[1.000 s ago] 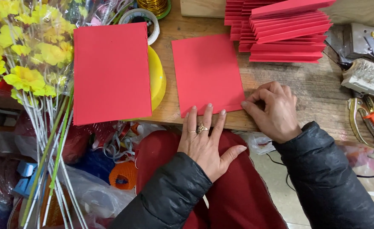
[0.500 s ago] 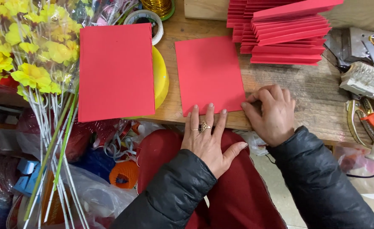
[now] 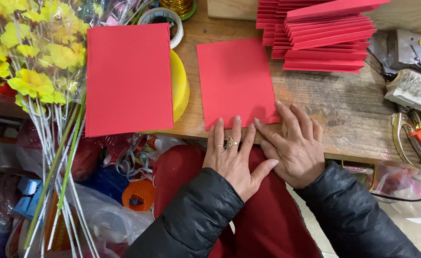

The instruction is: Folding red paper into accordion-style pleats to create decorations

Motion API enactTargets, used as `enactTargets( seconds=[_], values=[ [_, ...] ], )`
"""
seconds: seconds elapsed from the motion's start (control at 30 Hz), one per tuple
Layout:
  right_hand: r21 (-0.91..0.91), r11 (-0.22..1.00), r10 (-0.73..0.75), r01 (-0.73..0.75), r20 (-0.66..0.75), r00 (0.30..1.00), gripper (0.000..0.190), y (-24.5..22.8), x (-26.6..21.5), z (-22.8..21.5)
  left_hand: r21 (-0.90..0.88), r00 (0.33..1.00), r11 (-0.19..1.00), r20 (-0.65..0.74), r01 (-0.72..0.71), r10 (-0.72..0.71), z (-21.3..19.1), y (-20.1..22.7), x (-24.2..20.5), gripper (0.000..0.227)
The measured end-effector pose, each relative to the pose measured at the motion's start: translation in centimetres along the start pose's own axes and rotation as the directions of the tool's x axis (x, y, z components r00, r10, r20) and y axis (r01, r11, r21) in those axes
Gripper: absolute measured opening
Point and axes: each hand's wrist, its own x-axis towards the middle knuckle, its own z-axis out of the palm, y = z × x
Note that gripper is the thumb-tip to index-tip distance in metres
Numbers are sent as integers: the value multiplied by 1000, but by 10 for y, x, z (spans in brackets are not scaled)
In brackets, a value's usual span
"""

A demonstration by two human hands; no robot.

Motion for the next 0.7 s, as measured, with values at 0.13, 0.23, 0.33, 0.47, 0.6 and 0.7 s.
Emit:
enactTargets(
  seconds=[0.13,0.23,0.33,0.47,0.6,0.7],
  values=[
    [-58,998,-9,6,-54,999,43,8,-4,-2,2,1000,1000,-13,-5,5,1,-1,0,95],
    [-114,993,-3,-7,-90,996,41,21,-10,-6,2,1000,1000,-12,-1,1,2,-1,2,95],
    [-59,997,35,-41,-104,994,41,23,-17,-8,0,1000,1000,10,-1,1,-2,1,2,96],
    [-41,997,59,-64,-115,992,43,17,-15,-6,19,998,999,51,41,-42,-2,4,5,99],
    [-78,994,70,-80,-121,990,43,15,-18,-1,25,994,995,49,98,-99,-1,15,10,105],
    [-116,991,53,-68,-124,991,43,16,-18,-1,8,989,991,65,130,-131,-1,16,12,103]
  ],
)
